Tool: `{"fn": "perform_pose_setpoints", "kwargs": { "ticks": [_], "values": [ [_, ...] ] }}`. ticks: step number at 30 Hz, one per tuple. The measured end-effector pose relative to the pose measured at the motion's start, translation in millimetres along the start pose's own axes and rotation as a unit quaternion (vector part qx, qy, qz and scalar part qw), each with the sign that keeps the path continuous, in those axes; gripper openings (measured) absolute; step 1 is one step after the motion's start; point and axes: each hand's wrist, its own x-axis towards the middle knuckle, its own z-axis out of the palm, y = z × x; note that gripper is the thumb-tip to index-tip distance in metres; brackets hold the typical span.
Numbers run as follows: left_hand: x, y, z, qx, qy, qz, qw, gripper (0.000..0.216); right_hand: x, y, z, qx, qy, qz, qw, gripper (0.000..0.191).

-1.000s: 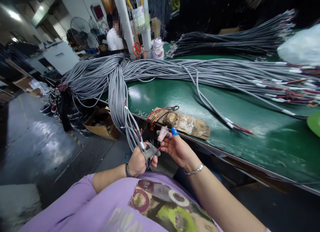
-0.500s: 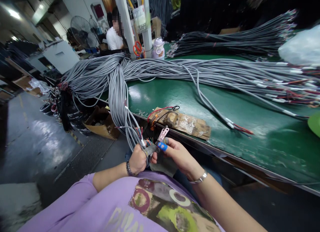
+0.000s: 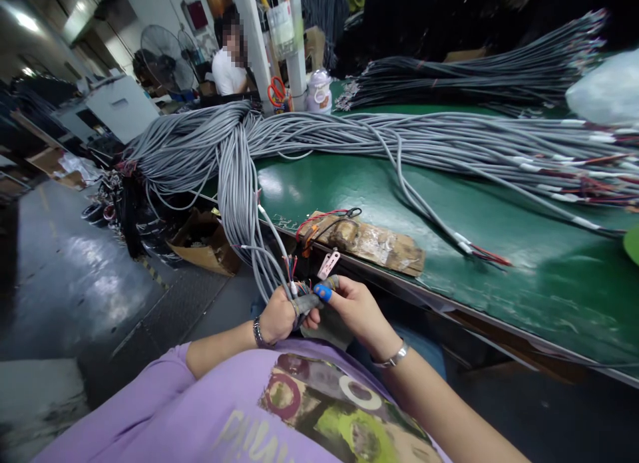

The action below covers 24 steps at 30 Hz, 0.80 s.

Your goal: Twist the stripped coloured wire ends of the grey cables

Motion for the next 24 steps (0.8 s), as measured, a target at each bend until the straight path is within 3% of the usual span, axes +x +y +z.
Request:
{"fn": "perform_pose_setpoints", "kwargs": {
  "ticks": [6, 10, 15, 24],
  "values": [
    [1, 0, 1, -0.032, 0.017, 0.014, 0.999, 0.048, -4, 6, 0, 0.045, 0.018, 0.014, 0.999, 0.033],
    [1, 6, -1, -0.067, 0.009, 0.015, 0.998, 0.046, 1, 13, -11, 0.149, 0.006, 0.053, 0.987, 0.032],
    [1, 21, -2, -0.09, -0.029, -0.023, 0.995, 0.046, 18, 6, -23, 0.217, -0.017, 0.116, 0.969, 0.05],
    [15, 25, 3, -0.096, -0.065, -0.031, 0.993, 0.048, 35, 5, -11, 0.214, -0.008, 0.085, 0.973, 0.044]
  ]
}}
